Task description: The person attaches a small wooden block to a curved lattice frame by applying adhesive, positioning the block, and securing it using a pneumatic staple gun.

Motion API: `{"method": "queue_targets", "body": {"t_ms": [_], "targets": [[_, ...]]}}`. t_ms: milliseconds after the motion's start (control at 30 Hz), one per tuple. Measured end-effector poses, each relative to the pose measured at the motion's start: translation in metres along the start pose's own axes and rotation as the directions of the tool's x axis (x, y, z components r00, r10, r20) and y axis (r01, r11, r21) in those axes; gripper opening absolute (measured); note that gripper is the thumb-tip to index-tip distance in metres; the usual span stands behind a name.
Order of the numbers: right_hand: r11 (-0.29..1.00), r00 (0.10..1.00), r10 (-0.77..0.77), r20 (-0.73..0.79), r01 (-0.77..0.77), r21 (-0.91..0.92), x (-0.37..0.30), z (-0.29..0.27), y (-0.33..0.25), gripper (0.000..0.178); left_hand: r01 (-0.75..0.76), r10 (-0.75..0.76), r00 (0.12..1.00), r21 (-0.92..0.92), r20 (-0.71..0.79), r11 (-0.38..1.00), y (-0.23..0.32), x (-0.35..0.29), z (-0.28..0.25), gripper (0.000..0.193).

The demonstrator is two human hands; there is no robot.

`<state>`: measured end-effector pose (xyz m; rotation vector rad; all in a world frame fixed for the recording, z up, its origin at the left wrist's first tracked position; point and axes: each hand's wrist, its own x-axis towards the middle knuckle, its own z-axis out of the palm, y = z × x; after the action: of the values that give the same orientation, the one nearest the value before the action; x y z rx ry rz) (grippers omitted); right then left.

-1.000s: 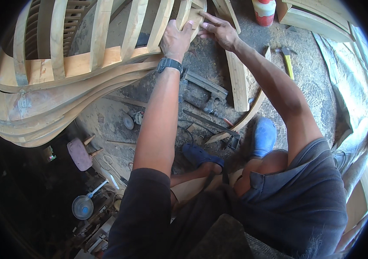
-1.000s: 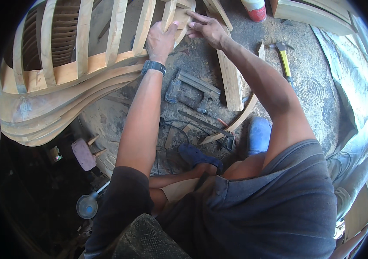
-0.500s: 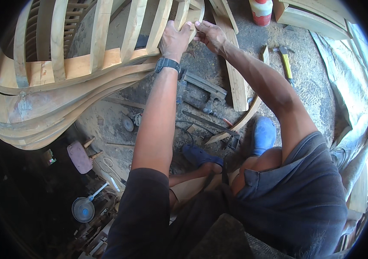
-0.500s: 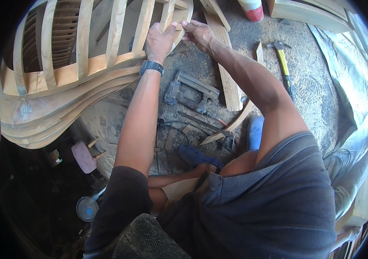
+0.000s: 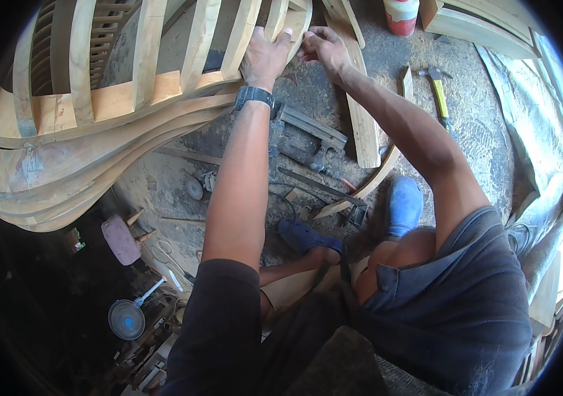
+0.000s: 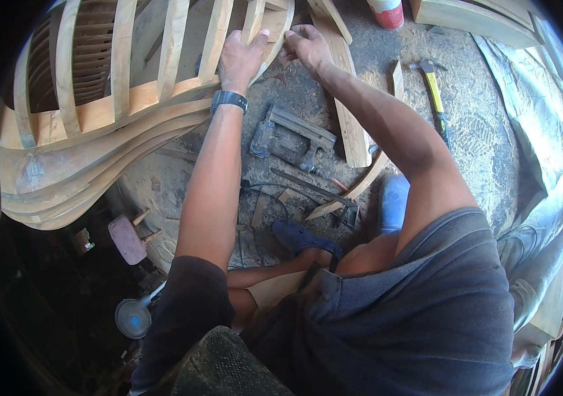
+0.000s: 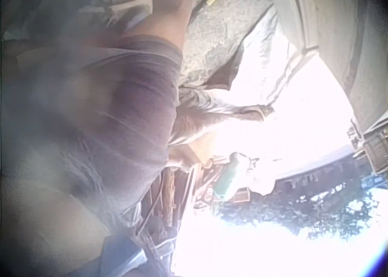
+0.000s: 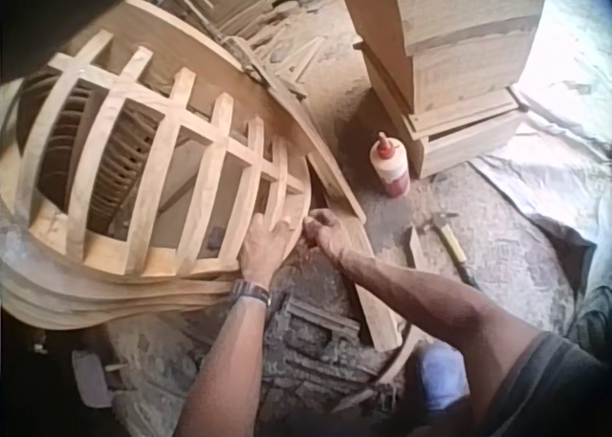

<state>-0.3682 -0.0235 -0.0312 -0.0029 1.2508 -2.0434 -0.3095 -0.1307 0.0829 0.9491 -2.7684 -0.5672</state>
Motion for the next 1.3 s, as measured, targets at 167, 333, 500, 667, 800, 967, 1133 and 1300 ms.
{"method": "queue_targets", "body": {"t_ms": [167, 333, 500, 667, 800, 967, 1133, 1300], "targets": [[0.778, 0.924, -0.382, 0.005, 0.325, -0.537, -0.002, -0.003, -0.006, 0.043, 0.008, -0.008, 1.0, -0.028, 0.015, 1.0, 0.003, -0.001, -0.002, 0.052], [0.771, 0.923, -0.379, 0.06, 0.351, -0.532, -0.001, -0.003, -0.006, 0.046, -0.002, 0.004, 1.0, -0.071, 0.02, 0.997, 0.003, 0.0, -0.004, 0.051], [0.731, 0.911, -0.4, 0.096, 0.381, -0.566, -0.004, -0.003, -0.007, 0.048, 0.006, -0.005, 1.0, -0.078, 0.015, 0.997, 0.003, -0.002, -0.002, 0.052], [0.69, 0.896, -0.427, 0.123, 0.411, -0.596, -0.005, 0.004, -0.013, 0.055, 0.023, -0.021, 0.999, -0.058, 0.032, 0.998, 0.002, 0.0, -0.004, 0.052], [0.657, 0.914, -0.375, 0.158, 0.382, -0.651, -0.005, 0.007, -0.015, 0.056, 0.044, -0.04, 0.998, -0.081, 0.049, 0.996, 0.003, -0.003, -0.004, 0.05], [0.567, 0.872, -0.449, 0.197, 0.448, -0.691, 0.002, 0.003, -0.012, 0.047, -0.05, 0.051, 0.998, -0.028, 0.03, 0.998, 0.0, -0.002, -0.004, 0.046], [0.522, 0.878, -0.415, 0.238, 0.444, -0.728, 0.005, -0.003, -0.012, 0.046, 0.0, 0.0, 1.0, -0.03, 0.01, 1.0, 0.004, -0.007, -0.001, 0.044], [0.468, 0.86, -0.43, 0.273, 0.471, -0.747, 0.009, -0.003, -0.015, 0.045, -0.019, 0.019, 1.0, -0.05, 0.004, 0.999, -0.001, -0.005, -0.002, 0.044]]}}
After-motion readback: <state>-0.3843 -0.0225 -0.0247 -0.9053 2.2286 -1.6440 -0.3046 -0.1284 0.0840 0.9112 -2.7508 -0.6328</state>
